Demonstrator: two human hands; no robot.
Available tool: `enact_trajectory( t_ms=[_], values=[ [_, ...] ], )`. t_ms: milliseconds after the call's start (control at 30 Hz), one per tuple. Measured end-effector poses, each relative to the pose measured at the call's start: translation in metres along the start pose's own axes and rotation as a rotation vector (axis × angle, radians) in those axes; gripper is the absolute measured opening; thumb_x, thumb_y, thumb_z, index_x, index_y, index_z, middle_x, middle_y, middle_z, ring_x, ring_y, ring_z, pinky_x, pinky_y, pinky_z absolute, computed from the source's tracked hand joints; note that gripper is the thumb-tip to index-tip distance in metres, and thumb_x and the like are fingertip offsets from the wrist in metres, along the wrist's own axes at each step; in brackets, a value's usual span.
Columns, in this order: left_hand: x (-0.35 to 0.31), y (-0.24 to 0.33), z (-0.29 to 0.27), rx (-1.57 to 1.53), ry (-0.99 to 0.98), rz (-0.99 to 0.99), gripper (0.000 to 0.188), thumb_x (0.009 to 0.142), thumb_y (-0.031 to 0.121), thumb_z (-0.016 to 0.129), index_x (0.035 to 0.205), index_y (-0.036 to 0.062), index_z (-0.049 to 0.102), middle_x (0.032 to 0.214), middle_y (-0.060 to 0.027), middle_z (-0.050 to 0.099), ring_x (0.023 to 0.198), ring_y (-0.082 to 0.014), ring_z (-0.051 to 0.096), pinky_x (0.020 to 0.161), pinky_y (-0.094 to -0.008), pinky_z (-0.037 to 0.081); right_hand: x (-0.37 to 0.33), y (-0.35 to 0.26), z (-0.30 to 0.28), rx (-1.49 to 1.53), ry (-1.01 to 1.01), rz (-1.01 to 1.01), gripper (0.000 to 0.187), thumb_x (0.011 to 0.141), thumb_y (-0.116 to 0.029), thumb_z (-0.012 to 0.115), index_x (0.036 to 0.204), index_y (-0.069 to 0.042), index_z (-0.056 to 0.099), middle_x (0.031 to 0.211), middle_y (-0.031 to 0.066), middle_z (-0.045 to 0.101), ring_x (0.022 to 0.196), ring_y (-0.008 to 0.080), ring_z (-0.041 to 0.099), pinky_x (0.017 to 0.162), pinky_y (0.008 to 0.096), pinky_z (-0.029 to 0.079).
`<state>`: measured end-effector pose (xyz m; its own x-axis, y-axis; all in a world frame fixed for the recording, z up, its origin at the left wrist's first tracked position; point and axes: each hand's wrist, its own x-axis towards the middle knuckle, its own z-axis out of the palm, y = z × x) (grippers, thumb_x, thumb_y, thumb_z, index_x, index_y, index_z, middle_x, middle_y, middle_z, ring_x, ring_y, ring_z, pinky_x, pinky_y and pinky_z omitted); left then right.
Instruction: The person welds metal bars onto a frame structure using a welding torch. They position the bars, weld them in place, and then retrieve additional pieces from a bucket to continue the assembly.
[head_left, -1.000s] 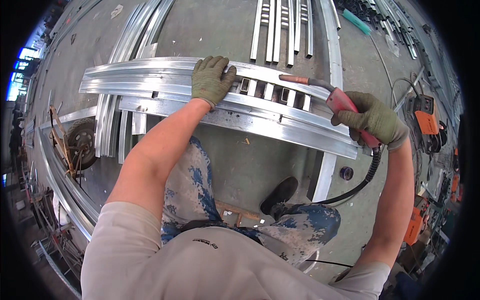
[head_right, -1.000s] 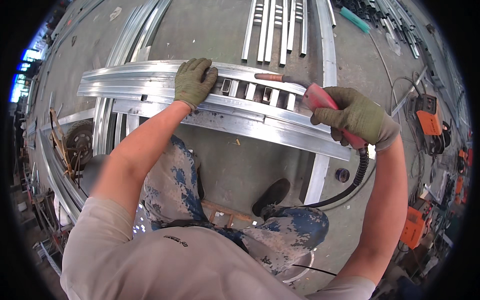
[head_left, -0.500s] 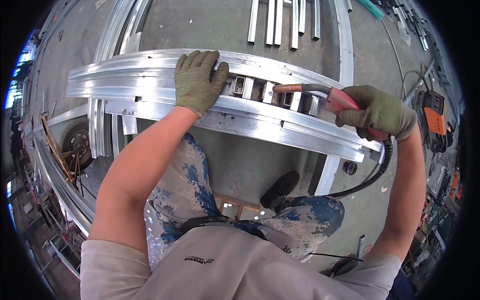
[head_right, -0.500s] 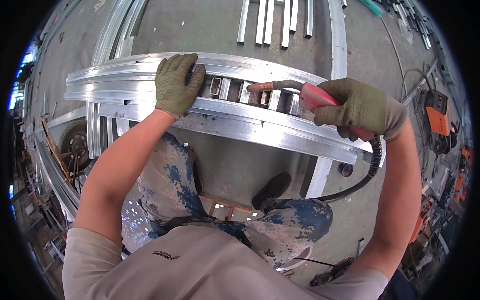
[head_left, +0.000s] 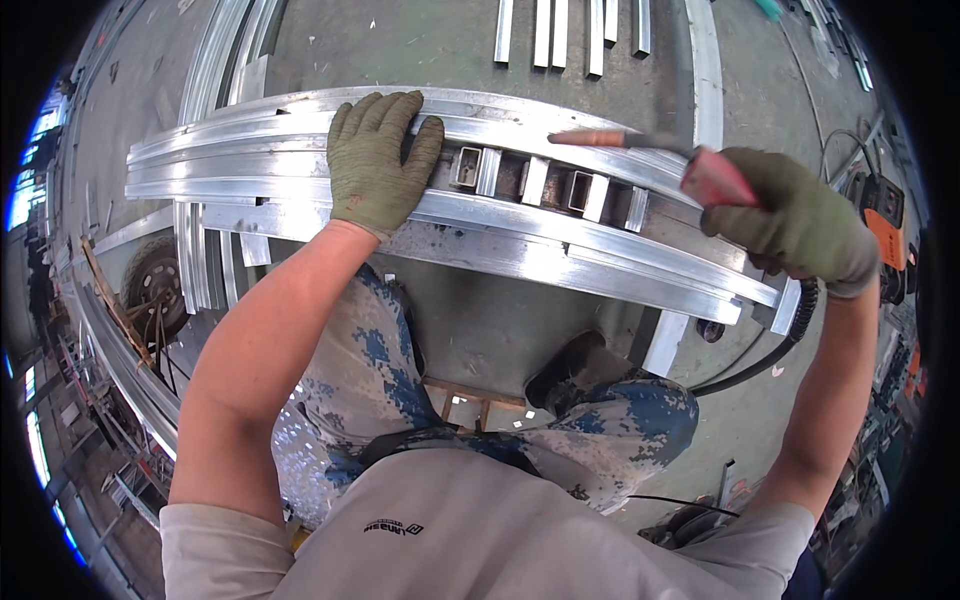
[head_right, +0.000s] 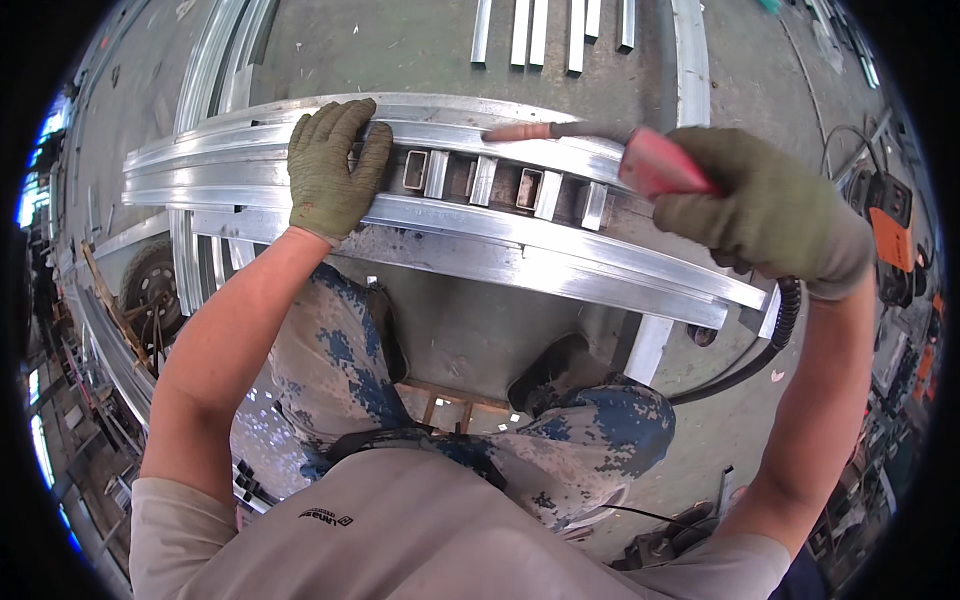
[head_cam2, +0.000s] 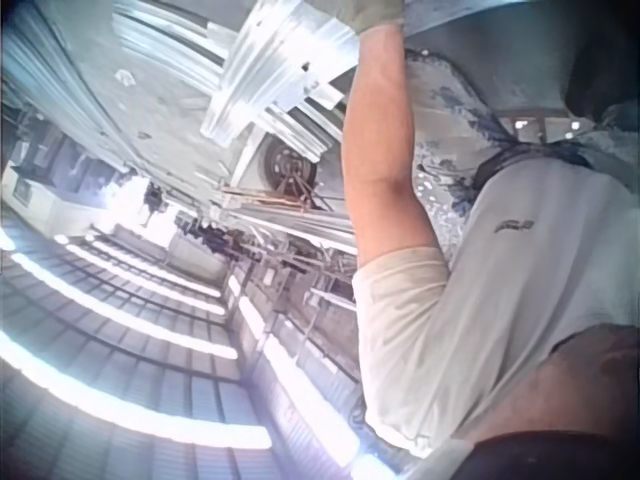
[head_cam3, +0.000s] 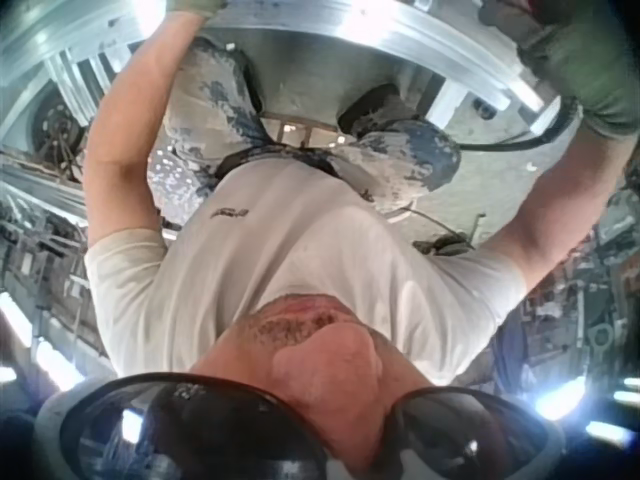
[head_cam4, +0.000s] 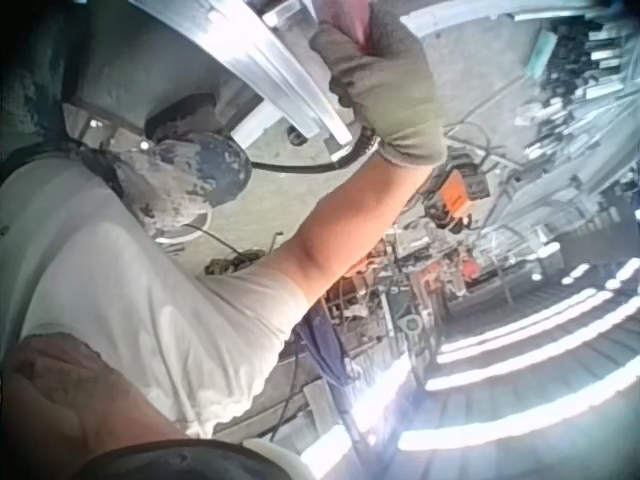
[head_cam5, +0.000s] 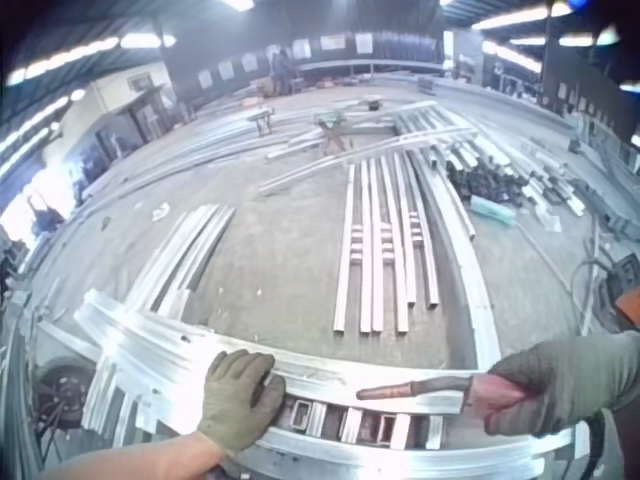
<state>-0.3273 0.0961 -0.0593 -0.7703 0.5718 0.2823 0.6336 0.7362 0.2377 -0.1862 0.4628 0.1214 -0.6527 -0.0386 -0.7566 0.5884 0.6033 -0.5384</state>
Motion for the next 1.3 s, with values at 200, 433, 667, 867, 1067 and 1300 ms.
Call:
enact_trajectory(
  t_ms=[200,433,667,867,1067,1300],
  values=[
    [0.003,0.002,-0.004,0.019,0.047,0.056,0.037,0.099,0.033,0.069,0.125,0.0073,0.073,0.124,-0.0143,0.074,0.124,-0.0388,0.064,0.114,-0.0515,0.041,0.017,0.017,0.019,-0.365,-0.091,-0.194,0.032,0.098,-0.024,0.071,0.123,-0.004,0.072,0.092,0.0080,0.075,0.077,0.0140,0.066,0.068,0.0325,0.054],
    [0.001,0.002,-0.004,0.019,0.065,0.068,0.037,0.100,0.034,0.068,0.125,0.0072,0.073,0.123,-0.0145,0.074,0.123,-0.0389,0.064,0.114,-0.0520,0.041,0.017,0.009,0.024,-0.227,-0.102,-0.109,0.034,0.095,-0.021,0.075,0.123,-0.002,0.070,0.093,0.0124,0.074,0.081,0.0241,0.068,0.077,0.0384,0.055],
    [-0.001,0.000,-0.006,0.023,0.048,0.057,0.037,0.100,0.034,0.069,0.124,0.0071,0.073,0.123,-0.0143,0.074,0.122,-0.0386,0.064,0.113,-0.0519,0.042,0.008,0.002,0.023,-0.256,0.022,-0.051,0.045,0.091,-0.028,0.081,0.127,-0.004,0.070,0.100,0.0151,0.075,0.092,0.0273,0.071,0.088,0.0402,0.056],
    [0.000,0.002,-0.005,0.001,0.053,0.066,0.037,0.100,0.035,0.069,0.124,0.0074,0.073,0.124,-0.0142,0.074,0.122,-0.0385,0.064,0.113,-0.0526,0.042,0.014,-0.004,0.016,-0.205,-0.008,-0.171,0.052,0.090,-0.037,0.085,0.130,-0.007,0.071,0.103,0.0121,0.076,0.089,0.0209,0.071,0.083,0.0373,0.058],
    [-0.003,-0.001,-0.006,0.017,0.051,0.046,0.039,0.099,0.036,0.069,0.126,0.0080,0.073,0.125,-0.0140,0.073,0.123,-0.0392,0.063,0.114,-0.0533,0.041,0.050,-0.030,0.016,-0.224,-0.202,-0.079,0.045,0.092,-0.032,0.081,0.125,-0.004,0.071,0.085,0.0084,0.072,0.055,0.0137,0.063,0.051,0.0315,0.052],
    [-0.003,0.001,-0.006,-0.026,0.049,0.030,0.040,0.098,0.040,0.069,0.122,0.0074,0.075,0.124,-0.0130,0.074,0.124,-0.0365,0.063,0.118,-0.0542,0.037,0.071,-0.033,0.011,-0.234,-0.230,-0.095,0.045,0.087,-0.028,0.085,0.122,-0.002,0.072,0.082,0.0069,0.073,0.054,0.0139,0.065,0.048,0.0307,0.052]
  ],
)
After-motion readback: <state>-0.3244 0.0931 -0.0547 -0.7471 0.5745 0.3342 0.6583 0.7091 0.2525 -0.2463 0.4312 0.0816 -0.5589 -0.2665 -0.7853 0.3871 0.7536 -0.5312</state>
